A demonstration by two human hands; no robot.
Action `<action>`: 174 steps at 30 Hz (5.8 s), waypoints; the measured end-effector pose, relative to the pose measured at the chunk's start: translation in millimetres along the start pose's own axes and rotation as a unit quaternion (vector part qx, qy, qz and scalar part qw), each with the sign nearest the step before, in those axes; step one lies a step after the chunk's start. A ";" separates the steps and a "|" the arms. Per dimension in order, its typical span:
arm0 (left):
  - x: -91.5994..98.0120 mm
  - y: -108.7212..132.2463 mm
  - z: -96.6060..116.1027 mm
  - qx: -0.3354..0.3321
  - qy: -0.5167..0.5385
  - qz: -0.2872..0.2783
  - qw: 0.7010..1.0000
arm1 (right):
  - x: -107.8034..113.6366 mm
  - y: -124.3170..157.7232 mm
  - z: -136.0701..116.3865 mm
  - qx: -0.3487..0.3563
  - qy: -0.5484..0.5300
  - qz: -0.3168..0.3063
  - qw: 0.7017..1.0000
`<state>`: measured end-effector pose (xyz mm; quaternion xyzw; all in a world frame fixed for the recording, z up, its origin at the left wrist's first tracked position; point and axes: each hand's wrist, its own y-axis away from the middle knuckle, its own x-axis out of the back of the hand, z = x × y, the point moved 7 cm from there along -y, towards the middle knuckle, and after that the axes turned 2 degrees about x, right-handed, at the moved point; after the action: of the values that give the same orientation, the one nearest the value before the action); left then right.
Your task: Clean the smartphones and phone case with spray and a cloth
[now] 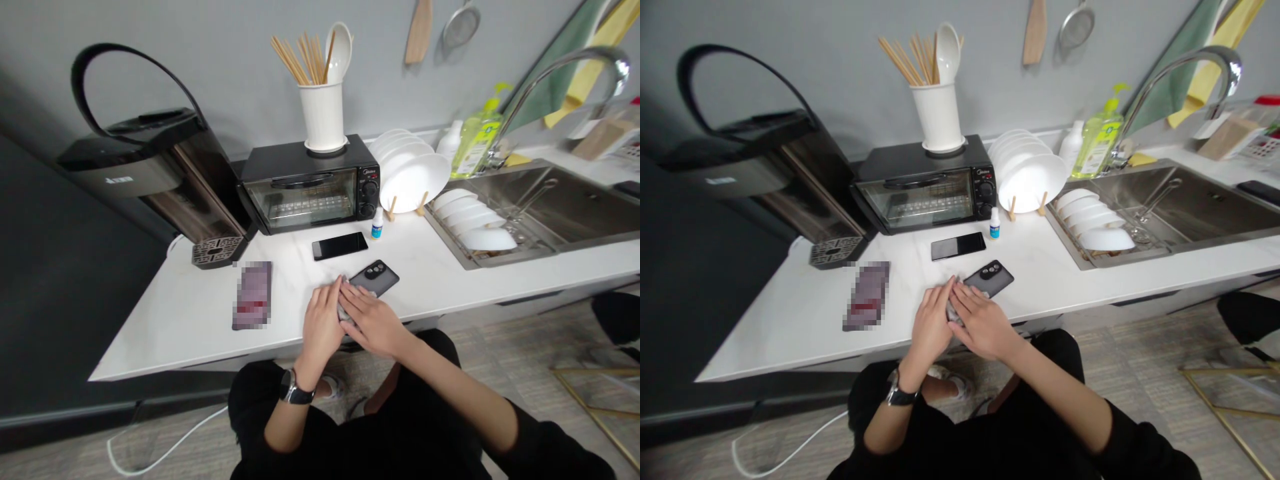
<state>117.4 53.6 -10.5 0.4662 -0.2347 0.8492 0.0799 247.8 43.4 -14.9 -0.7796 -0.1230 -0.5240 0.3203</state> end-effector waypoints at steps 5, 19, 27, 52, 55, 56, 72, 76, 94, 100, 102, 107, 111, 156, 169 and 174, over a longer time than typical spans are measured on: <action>-1.0 -2.4 1.4 -0.002 -0.010 0.009 1.000 | 13.5 10.5 37.6 -0.168 0.069 0.063 0.981; -3.5 -4.5 1.9 -0.012 -0.001 0.005 1.000 | -3.4 5.5 20.1 -0.046 0.026 0.001 0.999; -0.2 -3.8 4.4 -0.002 -0.004 0.016 1.000 | -2.2 8.9 19.2 -0.070 0.067 0.029 0.995; 1.0 -2.3 5.8 -0.012 -0.006 -0.002 1.000 | 19.2 29.5 28.5 -0.098 0.086 0.039 0.991; 2.0 -2.2 6.5 -0.014 -0.005 -0.011 1.000 | 19.6 28.9 33.8 -0.094 0.081 0.042 0.991; 2.3 -1.8 8.0 -0.022 -0.006 -0.018 1.000 | 23.3 30.8 43.5 -0.128 0.091 0.060 0.986; 10.5 -15.8 -8.9 0.054 -0.031 0.042 0.997 | 61.5 44.9 75.3 -0.204 -0.061 0.269 0.940; 3.4 -6.3 7.1 -0.022 -0.025 -0.018 0.999 | 45.1 30.1 71.4 -0.185 0.035 0.166 0.968; -6.3 0.0 6.2 -0.013 -0.013 -0.042 0.999 | 19.3 31.5 -2.5 -0.031 0.009 0.007 0.999; -3.1 1.8 12.3 -0.038 0.031 -0.066 0.997 | 29.6 31.6 21.1 -0.147 0.076 0.065 0.984; -4.9 2.2 14.4 -0.044 0.040 -0.090 0.994 | 24.7 30.6 10.1 -0.106 0.055 0.054 0.991; -5.3 3.0 10.3 -0.018 0.041 -0.079 0.996 | 20.9 30.5 -1.8 -0.072 0.012 0.020 0.997; -6.1 3.6 9.6 -0.024 0.048 -0.068 0.996 | 30.4 31.6 8.7 -0.120 0.036 0.057 0.991; -4.9 0.7 12.1 -0.009 0.060 -0.062 0.996 | 31.6 38.7 19.3 -0.104 0.019 0.051 0.993; -4.7 1.2 11.0 -0.008 0.077 -0.064 0.995 | 27.1 35.8 8.0 0.009 0.000 -0.033 0.999; -3.7 1.4 10.2 -0.003 0.071 -0.062 0.996 | 35.3 36.1 20.0 -0.082 0.058 0.039 0.994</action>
<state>126.6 47.9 -9.4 0.4181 -0.2012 0.8730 0.1504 296.5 23.3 -1.5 -0.7756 -0.0297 -0.5638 0.2822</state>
